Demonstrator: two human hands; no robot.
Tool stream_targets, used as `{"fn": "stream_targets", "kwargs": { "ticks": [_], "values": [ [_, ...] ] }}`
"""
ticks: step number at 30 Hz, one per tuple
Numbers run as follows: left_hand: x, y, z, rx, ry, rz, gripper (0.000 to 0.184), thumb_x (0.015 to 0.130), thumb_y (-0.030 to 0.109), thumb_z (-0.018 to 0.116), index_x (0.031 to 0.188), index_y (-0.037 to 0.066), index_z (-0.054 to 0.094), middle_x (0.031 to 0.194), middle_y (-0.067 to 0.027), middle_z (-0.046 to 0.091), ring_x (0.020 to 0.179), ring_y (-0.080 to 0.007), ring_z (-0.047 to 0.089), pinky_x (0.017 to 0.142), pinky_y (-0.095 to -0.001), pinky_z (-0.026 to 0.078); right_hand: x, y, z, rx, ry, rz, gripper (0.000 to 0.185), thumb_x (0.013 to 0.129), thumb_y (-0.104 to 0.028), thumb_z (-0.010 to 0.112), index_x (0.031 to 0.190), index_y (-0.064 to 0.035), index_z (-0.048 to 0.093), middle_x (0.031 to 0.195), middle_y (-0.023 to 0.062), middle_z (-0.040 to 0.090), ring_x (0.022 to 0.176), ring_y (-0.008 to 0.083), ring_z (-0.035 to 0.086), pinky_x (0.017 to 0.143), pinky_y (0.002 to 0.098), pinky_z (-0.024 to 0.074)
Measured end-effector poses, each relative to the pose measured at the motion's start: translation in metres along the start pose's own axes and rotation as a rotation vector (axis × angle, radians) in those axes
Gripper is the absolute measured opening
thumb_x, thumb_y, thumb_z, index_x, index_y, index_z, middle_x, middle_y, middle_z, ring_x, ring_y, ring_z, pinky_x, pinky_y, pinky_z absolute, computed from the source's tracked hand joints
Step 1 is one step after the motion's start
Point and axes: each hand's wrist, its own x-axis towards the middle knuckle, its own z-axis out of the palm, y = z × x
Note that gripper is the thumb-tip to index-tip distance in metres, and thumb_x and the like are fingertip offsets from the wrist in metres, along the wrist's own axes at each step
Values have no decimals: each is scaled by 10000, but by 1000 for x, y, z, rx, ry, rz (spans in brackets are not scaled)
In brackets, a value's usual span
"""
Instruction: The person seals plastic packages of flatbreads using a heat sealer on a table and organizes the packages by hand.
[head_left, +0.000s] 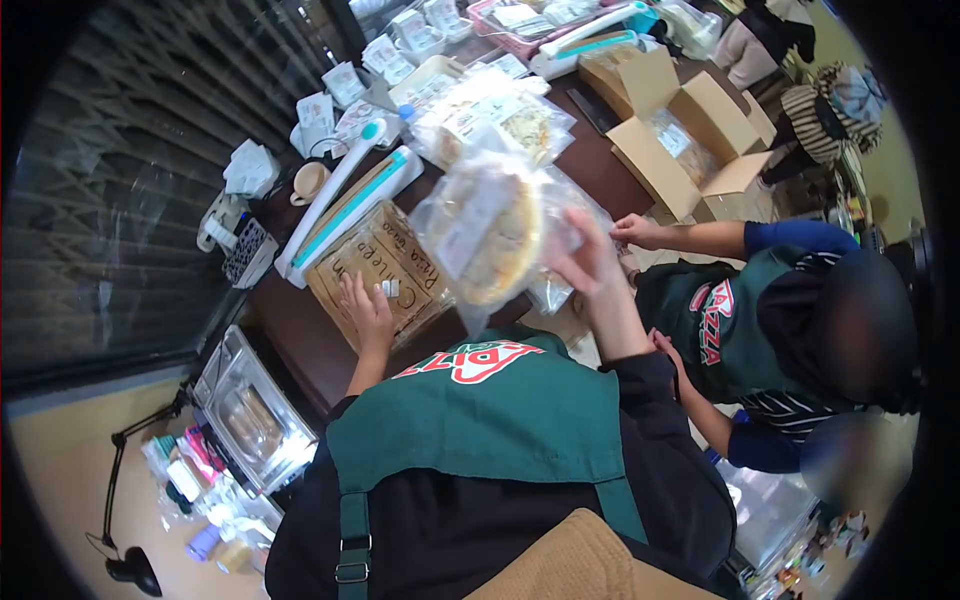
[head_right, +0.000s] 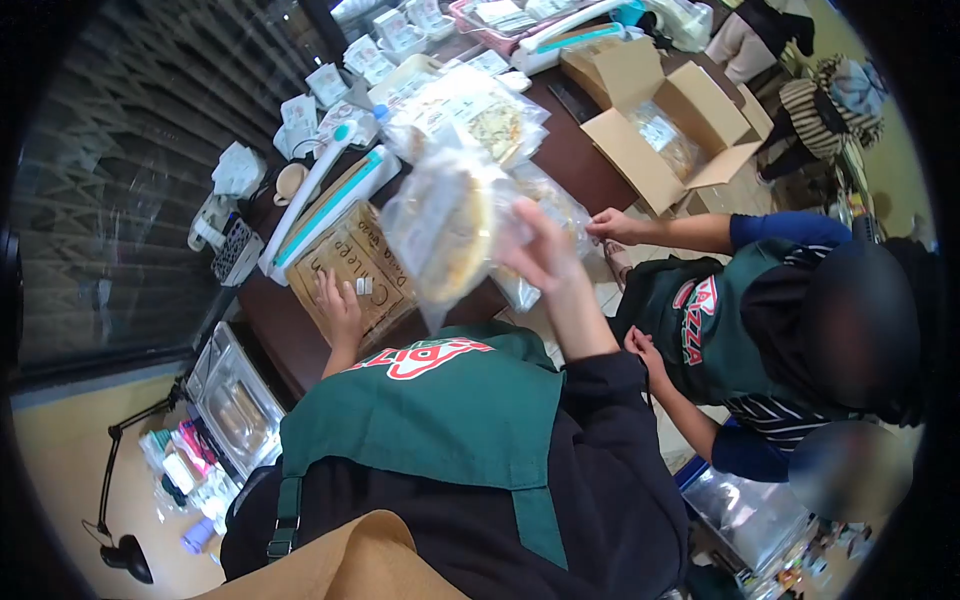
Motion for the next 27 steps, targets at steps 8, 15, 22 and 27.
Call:
{"fn": "stream_targets", "kwargs": {
  "ticks": [8,15,22,27],
  "values": [
    [15,27,32,108,-129,88,599,950,357,496,1423,27,334,1526,-241,207,1435,-405,124,1132,-580,58,-65,-28,-162,-88,534,-109,373,981,-269,458,1279,-47,498,1197,72,619,1063,220,617,896,414,512],
    [6,18,41,131,-146,87,634,934,402,519,1423,40,341,1526,-242,200,1429,-413,134,1127,-591,72,-40,-26,-149,-491,760,-178,187,994,-295,471,1049,-139,559,930,-11,620,800,129,647,644,312,570],
    [-15,10,31,126,-135,34,639,926,416,536,1418,55,350,1519,-249,207,1425,-426,137,1125,-593,79,-32,10,-171,-559,853,-221,169,995,-297,477,950,-150,546,872,-6,618,709,110,636,594,298,563],
    [-27,2,25,175,-115,43,632,922,414,545,1414,65,357,1514,-254,214,1422,-428,143,1132,-573,89,-28,4,-165,-611,865,-267,226,997,-272,478,895,-88,561,825,5,596,707,106,622,589,304,578]
  ]
}}
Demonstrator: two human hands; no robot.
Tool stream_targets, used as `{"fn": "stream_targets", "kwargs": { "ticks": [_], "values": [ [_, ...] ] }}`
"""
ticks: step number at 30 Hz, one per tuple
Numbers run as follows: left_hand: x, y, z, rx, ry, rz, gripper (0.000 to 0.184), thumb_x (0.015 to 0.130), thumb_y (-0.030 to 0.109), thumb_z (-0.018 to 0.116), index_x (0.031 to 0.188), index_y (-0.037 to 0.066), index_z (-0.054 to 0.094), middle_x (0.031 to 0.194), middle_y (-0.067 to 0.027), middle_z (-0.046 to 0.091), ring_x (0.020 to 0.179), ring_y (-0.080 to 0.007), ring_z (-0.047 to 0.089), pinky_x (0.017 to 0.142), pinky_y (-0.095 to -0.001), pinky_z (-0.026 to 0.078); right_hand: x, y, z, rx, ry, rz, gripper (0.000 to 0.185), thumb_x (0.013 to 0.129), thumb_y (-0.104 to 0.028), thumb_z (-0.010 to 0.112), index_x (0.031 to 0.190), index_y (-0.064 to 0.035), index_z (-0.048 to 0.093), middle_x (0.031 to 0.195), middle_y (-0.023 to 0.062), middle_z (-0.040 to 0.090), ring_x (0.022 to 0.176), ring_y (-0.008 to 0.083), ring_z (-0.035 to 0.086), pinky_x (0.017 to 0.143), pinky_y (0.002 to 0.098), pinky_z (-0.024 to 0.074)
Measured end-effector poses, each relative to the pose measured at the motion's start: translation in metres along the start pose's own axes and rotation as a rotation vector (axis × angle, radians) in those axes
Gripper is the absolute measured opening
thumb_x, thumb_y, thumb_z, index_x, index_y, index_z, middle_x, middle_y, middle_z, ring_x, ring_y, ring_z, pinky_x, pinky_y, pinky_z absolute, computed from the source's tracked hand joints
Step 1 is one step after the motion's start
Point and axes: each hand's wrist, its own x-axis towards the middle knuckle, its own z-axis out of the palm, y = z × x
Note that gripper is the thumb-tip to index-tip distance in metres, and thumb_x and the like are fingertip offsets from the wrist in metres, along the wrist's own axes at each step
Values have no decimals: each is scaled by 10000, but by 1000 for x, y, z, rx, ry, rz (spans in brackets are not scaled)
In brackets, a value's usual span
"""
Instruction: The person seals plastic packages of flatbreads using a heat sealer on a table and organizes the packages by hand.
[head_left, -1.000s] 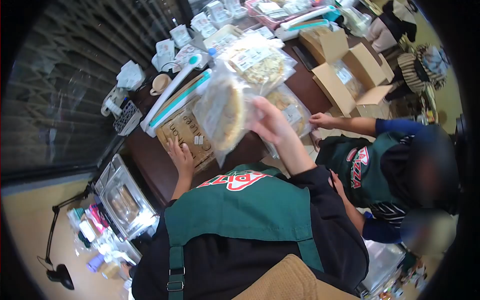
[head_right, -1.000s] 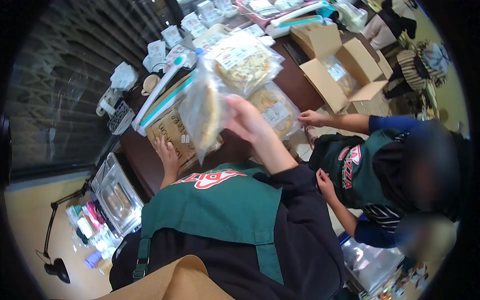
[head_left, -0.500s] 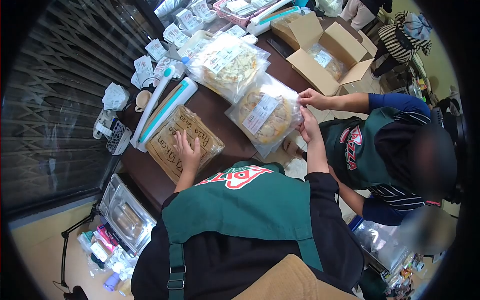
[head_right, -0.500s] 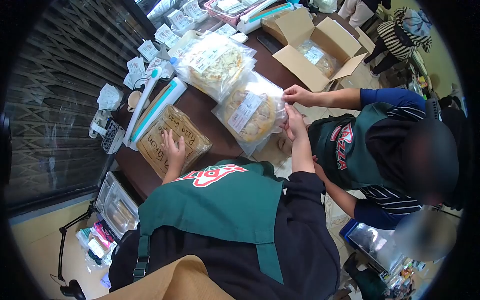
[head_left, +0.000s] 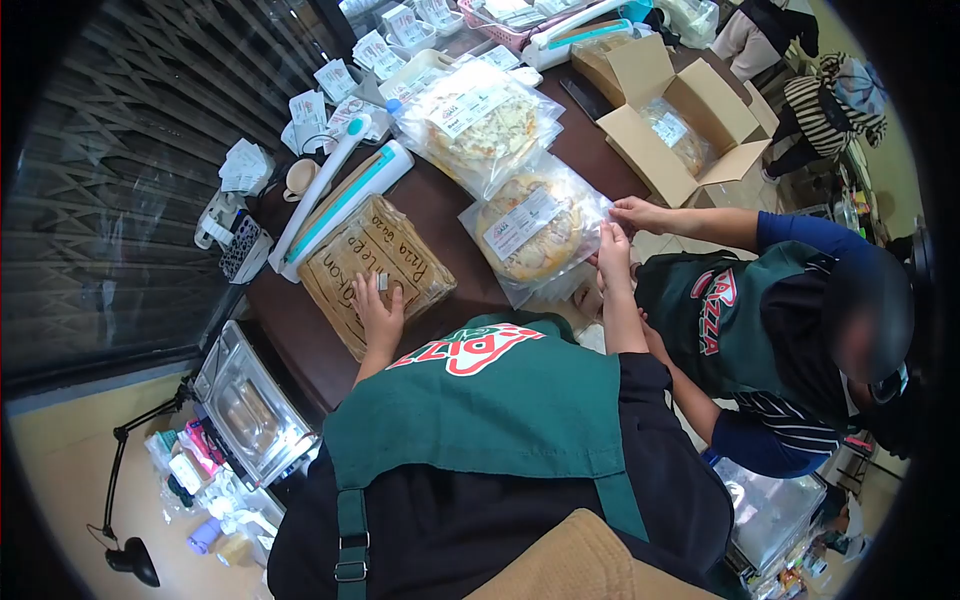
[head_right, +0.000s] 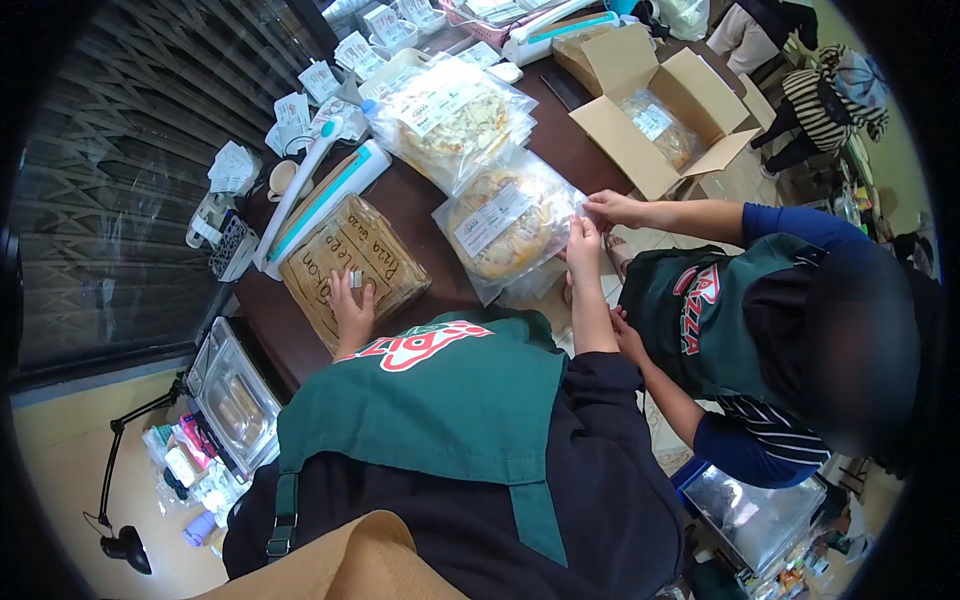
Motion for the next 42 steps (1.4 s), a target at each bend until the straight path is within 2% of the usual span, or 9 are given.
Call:
{"fn": "stream_targets", "kwargs": {
  "ticks": [6,8,9,16,26,30,35,37,42],
  "values": [
    [-6,-2,0,79,-14,29,640,928,430,521,1418,54,354,1508,-248,239,1416,-417,174,1140,-550,103,-73,-66,56,-270,-397,-276,243,983,-247,515,937,-26,606,839,47,606,712,141,614,619,299,546],
    [-9,-6,4,151,-16,76,638,932,443,503,1421,59,356,1508,-223,265,1416,-395,195,1142,-547,104,-98,-74,81,-566,-451,-670,193,953,-173,546,901,5,600,890,117,607,764,255,613,684,335,505],
    [-9,-3,3,204,-34,96,634,935,447,494,1423,66,358,1508,-207,276,1417,-377,205,1142,-547,102,-112,-76,95,-476,-509,-836,165,931,-81,557,802,20,536,912,122,552,718,183,554,619,289,461],
    [-15,1,6,370,-66,157,604,945,456,464,1422,97,374,1510,-148,311,1417,-309,245,1146,-542,94,-151,-68,133,-315,-858,-770,168,901,-59,597,775,16,516,851,119,549,718,230,543,620,309,447],
    [-15,-4,11,438,-78,172,604,948,471,453,1422,102,378,1513,-146,308,1420,-302,242,1147,-542,81,-146,-73,126,-241,-794,-839,149,936,-124,573,859,2,583,945,87,584,857,199,575,698,314,460],
    [-15,2,9,424,-79,165,603,953,478,437,1423,103,379,1516,-141,306,1425,-293,231,1148,-542,72,-131,-84,105,-24,-732,-420,262,993,-195,481,1128,-4,600,1223,73,533,1127,130,474,973,273,363],
    [-13,8,7,416,-96,152,595,954,471,431,1422,107,383,1523,-128,297,1429,-291,222,1148,-543,62,-64,-76,43,483,-432,-136,333,1013,-234,422,1178,-8,601,1178,140,630,984,199,616,888,379,496],
    [-12,7,7,411,-88,159,591,953,465,435,1422,108,384,1525,-123,294,1430,-291,220,1148,-544,62,-29,-66,4,566,-341,123,344,1003,-292,421,1118,-22,601,1255,168,582,1093,263,590,958,421,459],
    [-14,4,8,417,-99,164,591,947,456,446,1419,107,386,1527,-115,294,1434,-286,212,1146,-550,64,112,46,-79,670,72,117,309,996,-304,438,1029,-32,579,1060,113,639,1016,240,601,938,387,453]
  ]
}}
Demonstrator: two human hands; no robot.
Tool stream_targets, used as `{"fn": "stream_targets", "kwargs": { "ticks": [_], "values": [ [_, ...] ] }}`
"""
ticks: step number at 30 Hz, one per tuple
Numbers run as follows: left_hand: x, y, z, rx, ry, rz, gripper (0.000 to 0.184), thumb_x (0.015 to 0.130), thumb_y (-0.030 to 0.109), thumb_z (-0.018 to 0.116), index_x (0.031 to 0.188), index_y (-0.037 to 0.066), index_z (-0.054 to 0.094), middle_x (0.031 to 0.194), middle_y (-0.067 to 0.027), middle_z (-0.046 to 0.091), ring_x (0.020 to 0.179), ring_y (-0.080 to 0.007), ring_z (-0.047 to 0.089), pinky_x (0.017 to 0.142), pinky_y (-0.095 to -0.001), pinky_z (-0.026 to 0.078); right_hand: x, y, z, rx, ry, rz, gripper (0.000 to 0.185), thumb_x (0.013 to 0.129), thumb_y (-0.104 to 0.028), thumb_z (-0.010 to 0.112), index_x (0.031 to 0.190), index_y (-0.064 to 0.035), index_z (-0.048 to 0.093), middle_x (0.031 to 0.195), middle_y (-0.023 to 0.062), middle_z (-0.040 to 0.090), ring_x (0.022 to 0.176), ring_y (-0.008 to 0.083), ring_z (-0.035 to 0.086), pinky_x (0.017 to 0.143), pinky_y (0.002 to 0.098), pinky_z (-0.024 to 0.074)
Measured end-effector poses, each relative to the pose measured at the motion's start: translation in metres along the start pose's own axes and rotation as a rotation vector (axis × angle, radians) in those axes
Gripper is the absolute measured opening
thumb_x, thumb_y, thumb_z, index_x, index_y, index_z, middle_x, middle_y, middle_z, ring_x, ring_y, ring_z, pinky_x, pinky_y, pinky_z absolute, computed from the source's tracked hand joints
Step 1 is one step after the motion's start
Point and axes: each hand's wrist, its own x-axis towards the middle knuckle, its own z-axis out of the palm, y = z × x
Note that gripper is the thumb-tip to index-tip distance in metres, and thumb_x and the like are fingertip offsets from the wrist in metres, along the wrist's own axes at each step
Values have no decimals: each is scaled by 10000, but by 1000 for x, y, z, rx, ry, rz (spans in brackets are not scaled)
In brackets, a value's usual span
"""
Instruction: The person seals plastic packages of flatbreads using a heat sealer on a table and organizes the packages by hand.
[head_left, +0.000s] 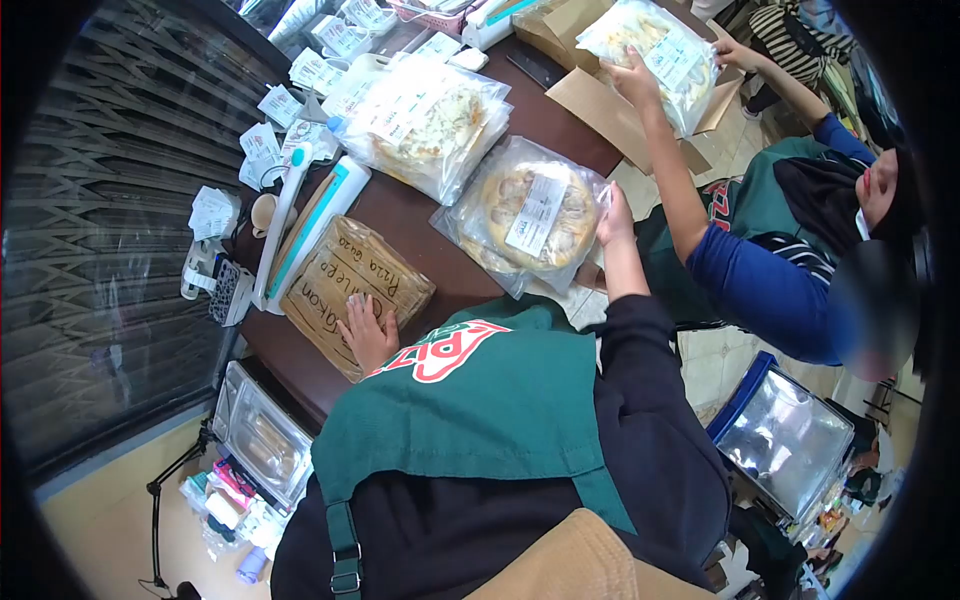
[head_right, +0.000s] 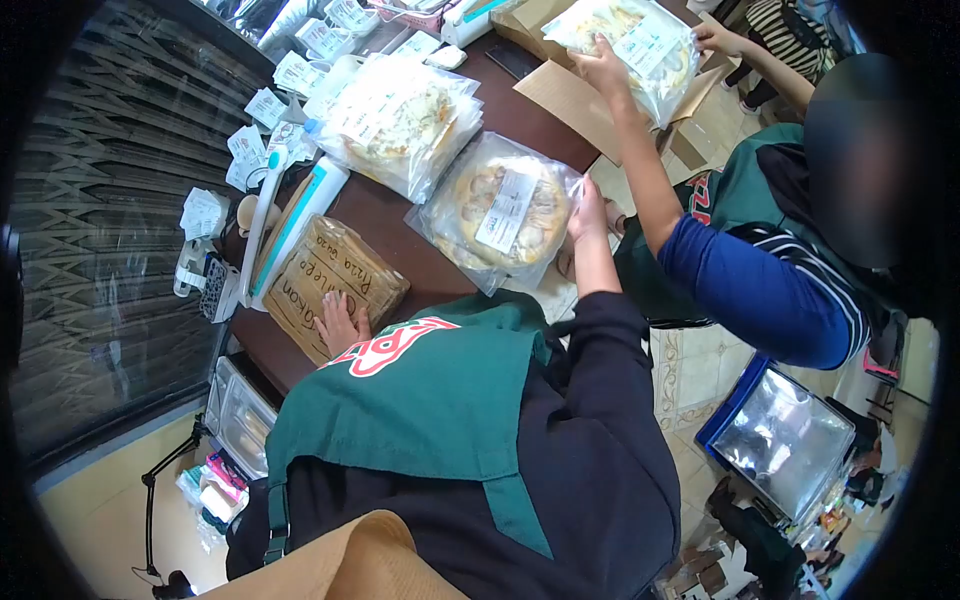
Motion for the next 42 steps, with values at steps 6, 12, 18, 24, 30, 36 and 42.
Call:
{"fn": "stream_targets", "kwargs": {
  "ticks": [6,12,18,24,30,36,42],
  "values": [
    [2,2,-2,-3,2,-3,575,946,453,447,1398,101,405,1512,-112,318,1429,-284,222,1145,-552,71,16,6,2,-1278,305,-389,289,955,-322,534,970,-34,549,959,79,665,898,226,627,800,382,486],
    [2,6,-8,-22,20,-5,573,941,459,454,1378,89,426,1491,-129,345,1418,-292,241,1144,-550,76,16,21,7,-1004,379,-281,405,952,-333,538,1157,16,540,1057,115,654,967,240,613,842,364,483],
    [2,7,-10,-22,44,-8,570,924,468,470,1350,89,457,1463,-139,374,1407,-294,263,1136,-564,105,22,39,1,-820,273,-156,434,973,-328,489,1232,14,556,1154,132,605,1062,231,564,908,347,451],
    [0,8,-14,-42,96,-41,569,915,485,480,1339,106,465,1450,-127,387,1403,-285,271,1136,-571,116,47,52,-65,-1021,38,-177,407,986,-330,447,1194,4,551,1040,117,623,932,212,573,808,351,473],
    [-5,3,-8,-196,140,-90,531,915,439,517,1326,106,474,1449,-123,389,1406,-287,271,1140,-559,139,38,36,-6,-1379,92,-902,329,910,-248,595,1076,33,555,1078,201,596,1006,279,563,870,403,454],
    [-46,16,-41,-480,272,-156,417,922,333,553,1256,85,529,1398,-135,445,1349,-326,357,1125,-524,223,-87,41,224,-1068,-493,-1499,394,940,-237,574,1205,38,474,1327,225,411,1229,333,402,1028,434,321],
    [-42,24,-60,-743,275,-218,307,919,324,550,1110,98,627,1118,-118,638,1040,-294,602,910,-423,452,-210,139,320,-1001,-991,-1130,409,972,-207,522,1284,34,413,1458,224,320,1354,342,312,1093,431,271]
  ]
}}
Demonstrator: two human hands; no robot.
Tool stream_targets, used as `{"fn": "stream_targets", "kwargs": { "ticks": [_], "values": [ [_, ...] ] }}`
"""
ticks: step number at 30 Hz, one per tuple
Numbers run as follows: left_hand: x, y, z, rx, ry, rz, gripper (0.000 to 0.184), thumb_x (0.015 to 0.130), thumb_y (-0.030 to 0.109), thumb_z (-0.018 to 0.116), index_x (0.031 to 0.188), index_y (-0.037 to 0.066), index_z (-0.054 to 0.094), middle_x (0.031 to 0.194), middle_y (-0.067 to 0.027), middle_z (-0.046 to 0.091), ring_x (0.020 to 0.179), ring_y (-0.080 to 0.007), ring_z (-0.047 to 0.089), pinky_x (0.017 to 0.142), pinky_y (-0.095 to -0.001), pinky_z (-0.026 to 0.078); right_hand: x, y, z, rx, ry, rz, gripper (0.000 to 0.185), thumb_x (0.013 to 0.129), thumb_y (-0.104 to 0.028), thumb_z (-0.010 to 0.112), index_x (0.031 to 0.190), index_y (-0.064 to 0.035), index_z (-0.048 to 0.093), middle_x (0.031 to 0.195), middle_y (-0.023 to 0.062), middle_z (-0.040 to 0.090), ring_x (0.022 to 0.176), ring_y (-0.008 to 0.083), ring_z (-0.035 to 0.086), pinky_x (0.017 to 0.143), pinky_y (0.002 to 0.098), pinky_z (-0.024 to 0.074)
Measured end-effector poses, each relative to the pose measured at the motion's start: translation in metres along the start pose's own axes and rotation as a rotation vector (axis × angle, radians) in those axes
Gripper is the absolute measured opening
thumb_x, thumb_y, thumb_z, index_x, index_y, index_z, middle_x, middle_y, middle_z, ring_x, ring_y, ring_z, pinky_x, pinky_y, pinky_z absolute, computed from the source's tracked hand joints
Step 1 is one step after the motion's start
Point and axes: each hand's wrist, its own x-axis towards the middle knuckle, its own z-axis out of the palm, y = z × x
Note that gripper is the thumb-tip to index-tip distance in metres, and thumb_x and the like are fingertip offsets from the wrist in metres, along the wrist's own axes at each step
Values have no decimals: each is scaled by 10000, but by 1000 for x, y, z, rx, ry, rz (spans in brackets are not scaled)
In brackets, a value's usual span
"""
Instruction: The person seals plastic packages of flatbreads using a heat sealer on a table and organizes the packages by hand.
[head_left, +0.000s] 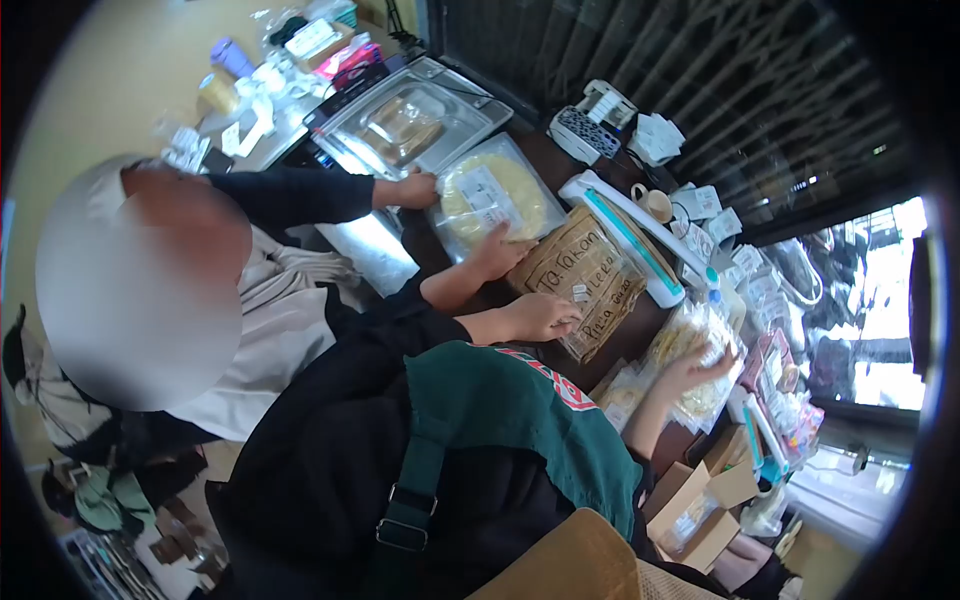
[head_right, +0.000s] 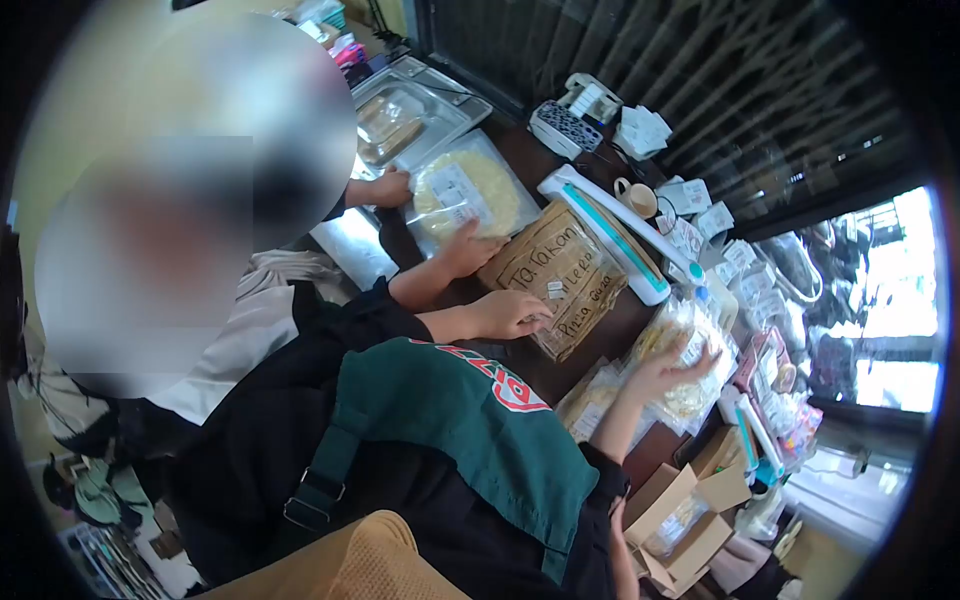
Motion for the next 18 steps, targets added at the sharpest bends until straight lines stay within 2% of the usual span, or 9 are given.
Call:
{"fn": "stream_targets", "kwargs": {
  "ticks": [1,3,4,6,9,12,15,16,18],
  "values": [
    [2,17,-14,-20,-31,-60,298,918,333,547,1087,105,638,1060,-117,656,979,-293,622,851,-419,474,-4,-27,24,107,-35,28,401,978,-198,508,1291,31,407,1455,224,327,1353,335,316,1091,422,271],
    [2,32,-27,-16,-30,-137,296,914,353,541,1057,119,652,978,-119,677,894,-295,645,762,-424,496,-19,-63,58,276,-120,-135,381,989,-184,483,1301,21,408,1452,219,338,1348,316,332,1089,405,274],
    [4,35,-32,13,4,-154,299,912,364,538,1050,126,655,953,-123,679,870,-299,648,732,-434,496,-28,-84,67,357,-205,-118,354,993,-175,474,1284,19,423,1450,215,346,1340,309,345,1088,403,276],
    [2,40,-45,71,38,-224,312,903,380,538,1027,120,660,928,-137,678,852,-315,648,715,-440,495,-54,-122,88,568,-309,-106,291,994,-153,467,1232,14,470,1430,197,379,1312,289,385,1082,403,292],
    [-17,49,-62,98,53,-274,330,907,393,533,1030,113,658,928,-140,679,855,-318,648,719,-440,494,-97,-150,110,757,-590,58,276,995,-151,464,1228,-5,481,1406,189,404,1280,292,414,1051,385,327],
    [-43,51,-80,90,51,-298,348,911,405,528,1033,106,656,928,-144,679,859,-320,647,724,-439,493,-138,-161,127,883,-799,525,346,988,-215,482,1276,-26,458,1393,166,416,1260,293,429,1014,389,356],
    [-73,60,-91,86,48,-318,366,914,418,523,1036,99,654,928,-147,680,862,-323,647,728,-439,493,-169,-141,146,934,-833,995,431,969,-301,486,1312,-46,426,1377,135,431,1266,294,409,993,420,362],
    [-84,61,-93,81,48,-324,372,916,422,521,1037,97,653,928,-149,680,863,-323,647,729,-439,492,-183,-119,159,918,-932,1019,510,938,-354,489,1342,-58,391,1391,113,402,1272,290,382,1000,476,349],
    [-111,66,-99,80,57,-337,384,918,431,518,1039,92,652,928,-151,681,865,-325,647,732,-439,492,-205,-104,168,886,-1011,1132,542,929,-362,482,1365,-65,361,1405,110,373,1272,301,370,1008,489,343]
  ]
}}
